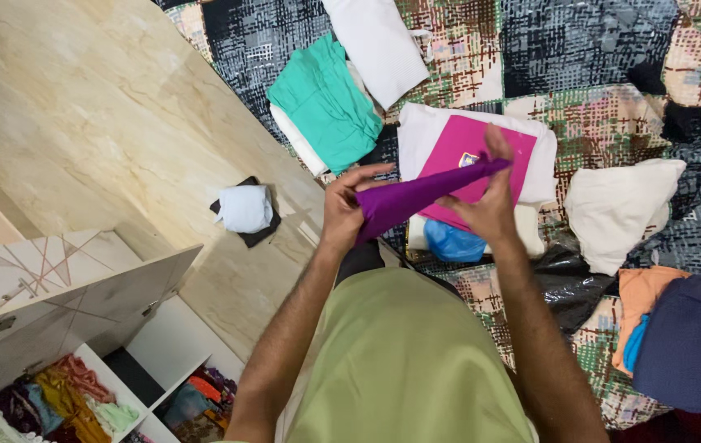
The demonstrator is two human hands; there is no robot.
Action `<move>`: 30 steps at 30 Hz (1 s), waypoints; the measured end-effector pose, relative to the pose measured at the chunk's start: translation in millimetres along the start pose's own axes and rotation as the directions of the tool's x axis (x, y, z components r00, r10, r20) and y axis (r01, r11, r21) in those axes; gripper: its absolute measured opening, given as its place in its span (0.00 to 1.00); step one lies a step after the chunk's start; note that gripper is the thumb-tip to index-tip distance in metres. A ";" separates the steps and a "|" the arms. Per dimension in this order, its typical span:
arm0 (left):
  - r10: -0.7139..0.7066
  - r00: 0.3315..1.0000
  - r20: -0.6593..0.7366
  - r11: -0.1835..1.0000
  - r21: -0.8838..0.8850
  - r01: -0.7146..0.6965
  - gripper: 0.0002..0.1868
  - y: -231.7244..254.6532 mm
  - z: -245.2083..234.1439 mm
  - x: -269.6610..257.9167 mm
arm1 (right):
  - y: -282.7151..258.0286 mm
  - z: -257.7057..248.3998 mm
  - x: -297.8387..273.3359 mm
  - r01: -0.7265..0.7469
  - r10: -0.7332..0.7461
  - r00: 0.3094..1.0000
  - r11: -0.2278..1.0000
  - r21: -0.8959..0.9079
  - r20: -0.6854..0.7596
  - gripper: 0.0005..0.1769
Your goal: The person retrieves folded clothes from a wardrobe and places them on a bed. They then fold various garments by hand, including shirts and pants, and stack them neatly on the bed.
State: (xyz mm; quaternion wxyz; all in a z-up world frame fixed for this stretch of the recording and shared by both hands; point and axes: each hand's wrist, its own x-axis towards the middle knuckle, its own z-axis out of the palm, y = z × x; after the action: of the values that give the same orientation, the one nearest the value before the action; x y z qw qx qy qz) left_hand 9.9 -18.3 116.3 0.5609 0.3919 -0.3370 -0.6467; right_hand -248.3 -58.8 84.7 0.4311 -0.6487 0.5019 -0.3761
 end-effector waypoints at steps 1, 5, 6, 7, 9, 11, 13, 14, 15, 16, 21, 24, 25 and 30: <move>0.021 1.000 0.017 0.999 -0.029 -0.021 0.27 -3.9 -2.1 0.5 | 2.1 -7.3 4.8 -0.063 0.059 0.998 0.992 0.108 0.032 0.61; -0.151 0.970 -0.188 0.956 -0.276 0.096 0.20 -20.5 -4.2 12.9 | 18.5 -32.0 6.4 -0.348 0.148 0.889 0.834 0.428 0.434 0.31; -0.224 0.949 -0.222 0.910 -0.397 0.122 0.19 -22.5 -3.9 17.3 | 20.8 -31.4 4.4 -0.364 0.175 0.874 0.853 0.373 0.452 0.29; -0.297 0.922 -0.247 0.847 -0.514 0.135 0.19 -22.8 -4.2 21.0 | 20.7 -31.1 2.2 -0.379 0.203 0.859 0.870 0.316 0.470 0.28; -0.462 0.859 -0.220 0.743 -0.625 0.240 0.18 -20.5 -7.3 26.8 | 16.1 -28.9 -1.8 -0.393 0.215 0.843 0.872 0.292 0.493 0.26; -0.474 0.850 -0.232 0.767 -0.583 0.268 0.20 -17.8 -10.3 26.1 | 10.8 -23.7 -6.0 -0.394 0.179 0.845 0.845 0.360 0.505 0.26; -0.332 0.903 -0.274 0.903 -0.368 0.220 0.26 -15.2 -13.5 18.4 | 11.8 -19.3 -9.7 -0.528 0.281 0.813 0.726 0.441 0.510 0.27; -0.253 0.916 -0.310 0.956 -0.225 0.188 0.24 -14.3 -16.3 14.2 | 15.8 -17.3 -12.2 -0.586 0.330 0.790 0.655 0.478 0.516 0.27; -0.174 0.927 -0.332 0.984 -0.078 0.157 0.23 -14.2 -19.6 8.5 | 21.2 -14.2 -15.9 -0.580 0.332 0.800 0.642 0.501 0.501 0.25; -0.094 0.935 -0.343 0.989 0.072 0.126 0.21 -15.7 -23.6 2.5 | 28.1 -9.8 -19.4 -0.574 0.333 0.809 0.629 0.524 0.485 0.24; -0.306 0.949 -0.077 0.898 -0.355 0.261 0.26 -42.9 -46.0 -34.4 | 54.0 6.8 -25.8 -0.573 0.375 0.819 0.500 0.649 0.434 0.22; -0.443 0.894 -0.072 0.876 -0.249 0.414 0.27 -52.9 -52.8 -49.1 | 62.8 19.1 -25.3 -0.593 0.455 0.788 0.376 0.712 0.415 0.24; -0.433 0.896 -0.104 0.895 -0.172 0.412 0.28 -55.4 -53.0 -51.9 | 67.5 19.5 -25.9 -0.586 0.428 0.788 0.302 0.752 0.442 0.24; -0.449 0.872 -0.195 0.878 -0.276 0.391 0.32 -58.5 -66.5 -45.5 | 72.8 39.6 -35.5 -0.550 0.567 0.750 0.250 0.797 0.340 0.27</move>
State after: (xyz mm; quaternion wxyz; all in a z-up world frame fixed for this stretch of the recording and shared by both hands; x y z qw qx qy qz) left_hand 44.7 35.4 40.0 0.4853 0.4683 -0.0926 -0.7325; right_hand -243.2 -26.1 0.9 0.7939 -0.1166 0.4416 -0.4013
